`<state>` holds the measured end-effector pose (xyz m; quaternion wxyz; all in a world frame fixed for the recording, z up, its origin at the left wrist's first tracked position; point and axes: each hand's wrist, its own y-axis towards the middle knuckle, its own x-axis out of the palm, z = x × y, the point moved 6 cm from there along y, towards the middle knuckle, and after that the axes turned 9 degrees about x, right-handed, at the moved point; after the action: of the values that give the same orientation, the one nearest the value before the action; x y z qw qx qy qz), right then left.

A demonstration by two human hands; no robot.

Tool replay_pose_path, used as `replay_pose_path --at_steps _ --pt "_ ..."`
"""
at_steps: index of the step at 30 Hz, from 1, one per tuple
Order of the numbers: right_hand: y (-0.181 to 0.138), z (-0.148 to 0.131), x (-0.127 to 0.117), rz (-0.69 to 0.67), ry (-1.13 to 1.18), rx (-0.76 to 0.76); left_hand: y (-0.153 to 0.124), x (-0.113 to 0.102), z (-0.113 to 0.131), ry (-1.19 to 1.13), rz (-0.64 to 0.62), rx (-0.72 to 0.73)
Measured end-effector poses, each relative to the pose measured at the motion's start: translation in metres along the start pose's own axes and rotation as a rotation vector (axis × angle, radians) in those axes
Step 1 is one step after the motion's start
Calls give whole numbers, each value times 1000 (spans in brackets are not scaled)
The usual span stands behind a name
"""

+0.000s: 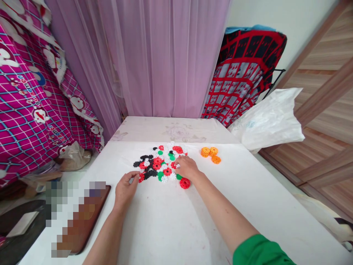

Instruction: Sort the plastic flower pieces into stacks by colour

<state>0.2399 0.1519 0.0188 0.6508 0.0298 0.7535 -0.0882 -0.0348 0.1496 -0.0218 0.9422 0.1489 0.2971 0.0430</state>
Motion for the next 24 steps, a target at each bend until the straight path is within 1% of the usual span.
replay_pose_path --at_steps 8,11,14,16,19,21,22,24 --pt "7 -13 -7 -36 -41 19 0 0 -3 12 11 8" --pt "10 -16 -7 -40 -4 13 0 1 -4 4 17 -2" --pt "13 -12 -5 -36 64 1 0 1 -3 -2 14 -10" --pt "15 -3 -6 -18 186 -1 0 1 -2 0 7 -12" --pt "12 18 -9 11 606 2 0 0 -2 5 1 -8" --pt "4 32 -7 -16 838 3 0 0 -2 7 0 -4" --pt "-2 38 -5 -34 880 2 0 0 -2 6 -1 -2" --pt "-19 47 -2 -38 884 -9 0 1 -2 7 -4 -3"
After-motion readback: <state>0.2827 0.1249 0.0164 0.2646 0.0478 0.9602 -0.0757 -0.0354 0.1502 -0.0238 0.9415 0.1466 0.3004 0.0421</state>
